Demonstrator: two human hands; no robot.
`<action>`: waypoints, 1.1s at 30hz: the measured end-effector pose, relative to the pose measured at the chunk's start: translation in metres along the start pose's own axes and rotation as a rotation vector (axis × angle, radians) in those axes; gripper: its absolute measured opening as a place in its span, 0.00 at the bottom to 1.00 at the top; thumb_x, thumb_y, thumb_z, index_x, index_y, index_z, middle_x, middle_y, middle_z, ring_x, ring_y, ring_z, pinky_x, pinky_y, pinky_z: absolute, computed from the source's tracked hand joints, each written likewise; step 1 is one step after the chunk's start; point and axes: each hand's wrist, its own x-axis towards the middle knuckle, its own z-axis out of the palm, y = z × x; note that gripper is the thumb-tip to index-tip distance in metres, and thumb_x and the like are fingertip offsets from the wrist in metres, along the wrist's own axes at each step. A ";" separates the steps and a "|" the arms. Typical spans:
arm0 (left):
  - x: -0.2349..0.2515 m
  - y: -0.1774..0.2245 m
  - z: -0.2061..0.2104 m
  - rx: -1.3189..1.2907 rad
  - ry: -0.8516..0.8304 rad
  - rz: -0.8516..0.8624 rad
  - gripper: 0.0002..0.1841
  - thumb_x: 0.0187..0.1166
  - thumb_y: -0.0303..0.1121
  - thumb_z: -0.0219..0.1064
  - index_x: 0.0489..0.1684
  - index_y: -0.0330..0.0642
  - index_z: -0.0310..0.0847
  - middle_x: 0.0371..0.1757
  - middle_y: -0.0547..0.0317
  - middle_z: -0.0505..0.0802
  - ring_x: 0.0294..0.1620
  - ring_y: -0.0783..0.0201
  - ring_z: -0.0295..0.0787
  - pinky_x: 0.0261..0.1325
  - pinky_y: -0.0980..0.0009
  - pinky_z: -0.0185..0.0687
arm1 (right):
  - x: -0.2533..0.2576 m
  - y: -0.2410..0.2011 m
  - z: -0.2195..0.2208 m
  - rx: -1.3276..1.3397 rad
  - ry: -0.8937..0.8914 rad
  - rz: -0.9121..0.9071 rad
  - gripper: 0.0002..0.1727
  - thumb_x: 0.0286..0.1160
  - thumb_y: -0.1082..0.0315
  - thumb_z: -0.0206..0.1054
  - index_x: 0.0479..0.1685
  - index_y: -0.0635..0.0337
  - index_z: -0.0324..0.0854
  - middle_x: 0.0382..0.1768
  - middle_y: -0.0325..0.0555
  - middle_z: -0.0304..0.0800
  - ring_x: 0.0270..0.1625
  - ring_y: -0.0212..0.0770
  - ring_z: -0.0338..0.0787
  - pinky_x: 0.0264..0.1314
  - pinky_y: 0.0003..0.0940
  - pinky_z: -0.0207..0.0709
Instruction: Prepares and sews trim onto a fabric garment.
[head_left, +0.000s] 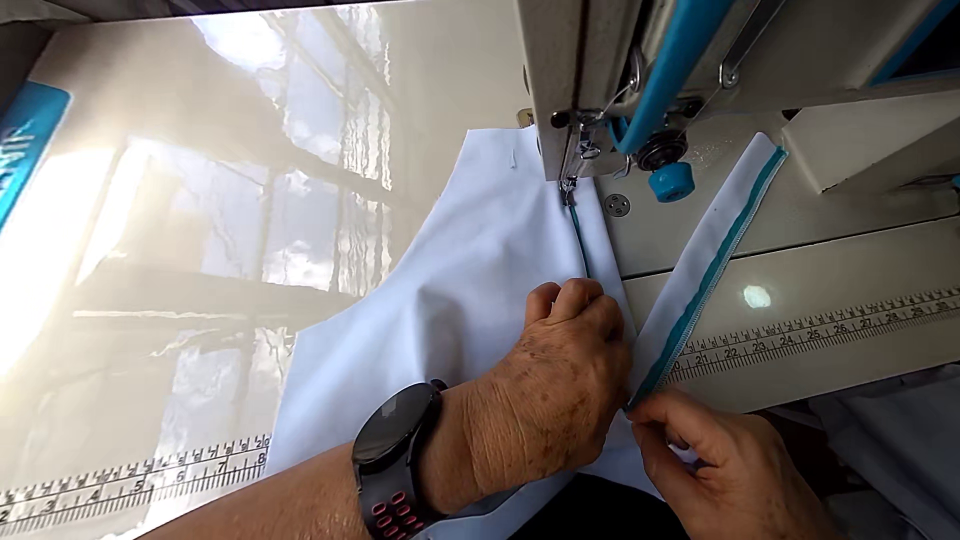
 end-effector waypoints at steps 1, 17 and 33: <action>0.000 0.000 0.000 0.011 -0.006 0.000 0.10 0.69 0.44 0.64 0.19 0.58 0.85 0.39 0.67 0.87 0.62 0.55 0.80 0.62 0.51 0.66 | -0.001 0.002 0.000 -0.025 0.017 -0.055 0.07 0.68 0.71 0.67 0.35 0.58 0.92 0.19 0.39 0.88 0.21 0.27 0.80 0.23 0.19 0.70; -0.069 -0.001 0.014 0.058 0.190 0.138 0.24 0.89 0.55 0.52 0.63 0.47 0.83 0.68 0.58 0.89 0.72 0.60 0.78 0.74 0.64 0.63 | 0.006 0.013 -0.022 -0.374 -0.165 -0.484 0.14 0.76 0.74 0.61 0.50 0.58 0.94 0.22 0.43 0.80 0.25 0.43 0.77 0.22 0.32 0.65; 0.017 -0.070 -0.028 0.155 0.157 0.203 0.16 0.82 0.33 0.56 0.49 0.52 0.93 0.56 0.66 0.95 0.64 0.58 0.86 0.61 0.59 0.78 | 0.030 0.040 -0.015 -0.197 -0.212 -0.848 0.14 0.84 0.77 0.56 0.47 0.65 0.90 0.54 0.52 0.96 0.66 0.47 0.91 0.78 0.35 0.72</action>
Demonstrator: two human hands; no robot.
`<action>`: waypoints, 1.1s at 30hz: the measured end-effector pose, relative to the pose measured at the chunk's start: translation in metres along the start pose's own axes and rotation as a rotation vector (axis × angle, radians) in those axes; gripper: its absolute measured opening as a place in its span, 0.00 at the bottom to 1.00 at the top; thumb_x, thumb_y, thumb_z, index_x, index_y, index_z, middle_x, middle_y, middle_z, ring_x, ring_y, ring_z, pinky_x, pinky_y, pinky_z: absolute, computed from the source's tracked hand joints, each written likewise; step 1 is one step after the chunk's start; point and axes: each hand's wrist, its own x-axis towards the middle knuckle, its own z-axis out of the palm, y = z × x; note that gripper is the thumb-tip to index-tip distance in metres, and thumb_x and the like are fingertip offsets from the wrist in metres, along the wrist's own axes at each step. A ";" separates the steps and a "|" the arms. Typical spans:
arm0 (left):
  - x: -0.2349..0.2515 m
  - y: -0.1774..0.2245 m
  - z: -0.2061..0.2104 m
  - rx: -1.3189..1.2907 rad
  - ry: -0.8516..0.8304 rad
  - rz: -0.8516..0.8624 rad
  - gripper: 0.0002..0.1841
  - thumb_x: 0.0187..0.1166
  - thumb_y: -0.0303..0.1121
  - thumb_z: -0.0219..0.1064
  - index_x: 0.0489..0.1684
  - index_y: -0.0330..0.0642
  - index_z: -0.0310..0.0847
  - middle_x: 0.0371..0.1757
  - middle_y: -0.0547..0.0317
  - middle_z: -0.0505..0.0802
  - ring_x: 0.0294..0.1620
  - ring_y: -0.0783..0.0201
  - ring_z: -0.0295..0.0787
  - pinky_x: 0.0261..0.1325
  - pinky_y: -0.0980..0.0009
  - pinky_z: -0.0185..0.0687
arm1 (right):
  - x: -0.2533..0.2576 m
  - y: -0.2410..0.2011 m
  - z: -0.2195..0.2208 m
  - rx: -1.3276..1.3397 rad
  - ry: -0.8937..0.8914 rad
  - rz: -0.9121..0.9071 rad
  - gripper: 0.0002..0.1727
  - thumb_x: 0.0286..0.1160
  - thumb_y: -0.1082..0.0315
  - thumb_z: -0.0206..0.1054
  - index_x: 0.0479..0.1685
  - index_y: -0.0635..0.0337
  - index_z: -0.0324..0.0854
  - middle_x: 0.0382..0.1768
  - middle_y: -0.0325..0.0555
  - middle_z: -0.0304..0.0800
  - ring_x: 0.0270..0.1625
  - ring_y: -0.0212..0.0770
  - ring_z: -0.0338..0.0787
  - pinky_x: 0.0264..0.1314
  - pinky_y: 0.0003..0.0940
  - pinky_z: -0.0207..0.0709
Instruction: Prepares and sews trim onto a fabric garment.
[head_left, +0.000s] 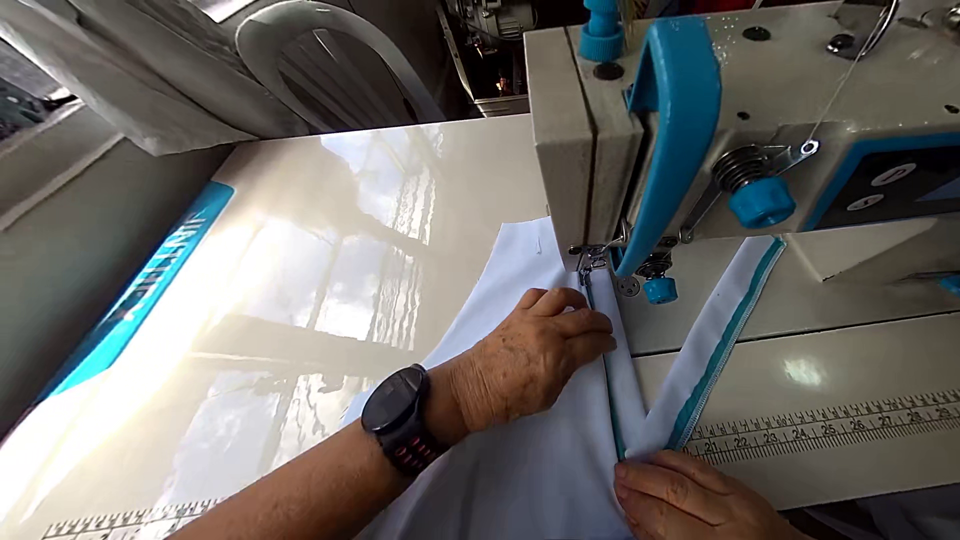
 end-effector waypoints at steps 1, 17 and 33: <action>0.006 -0.007 -0.002 -0.009 -0.046 0.010 0.15 0.81 0.35 0.57 0.48 0.53 0.94 0.54 0.67 0.95 0.64 0.57 0.85 0.58 0.58 0.76 | -0.001 0.001 0.001 0.014 0.006 -0.001 0.14 0.84 0.77 0.56 0.46 0.66 0.90 0.54 0.52 0.96 0.66 0.47 0.90 0.78 0.35 0.72; 0.016 0.018 0.012 0.143 0.006 -0.147 0.13 0.78 0.43 0.63 0.44 0.44 0.88 0.53 0.50 0.91 0.59 0.49 0.88 0.57 0.52 0.81 | -0.004 0.012 0.007 0.039 0.056 -0.072 0.15 0.85 0.78 0.54 0.45 0.64 0.89 0.55 0.51 0.96 0.71 0.48 0.88 0.84 0.38 0.67; -0.068 0.056 0.010 -0.017 -0.106 -0.138 0.28 0.91 0.59 0.41 0.80 0.61 0.75 0.84 0.64 0.79 0.89 0.59 0.64 0.88 0.60 0.55 | -0.007 0.011 0.005 0.128 0.009 -0.022 0.15 0.84 0.74 0.55 0.53 0.63 0.90 0.59 0.50 0.95 0.71 0.47 0.86 0.82 0.36 0.66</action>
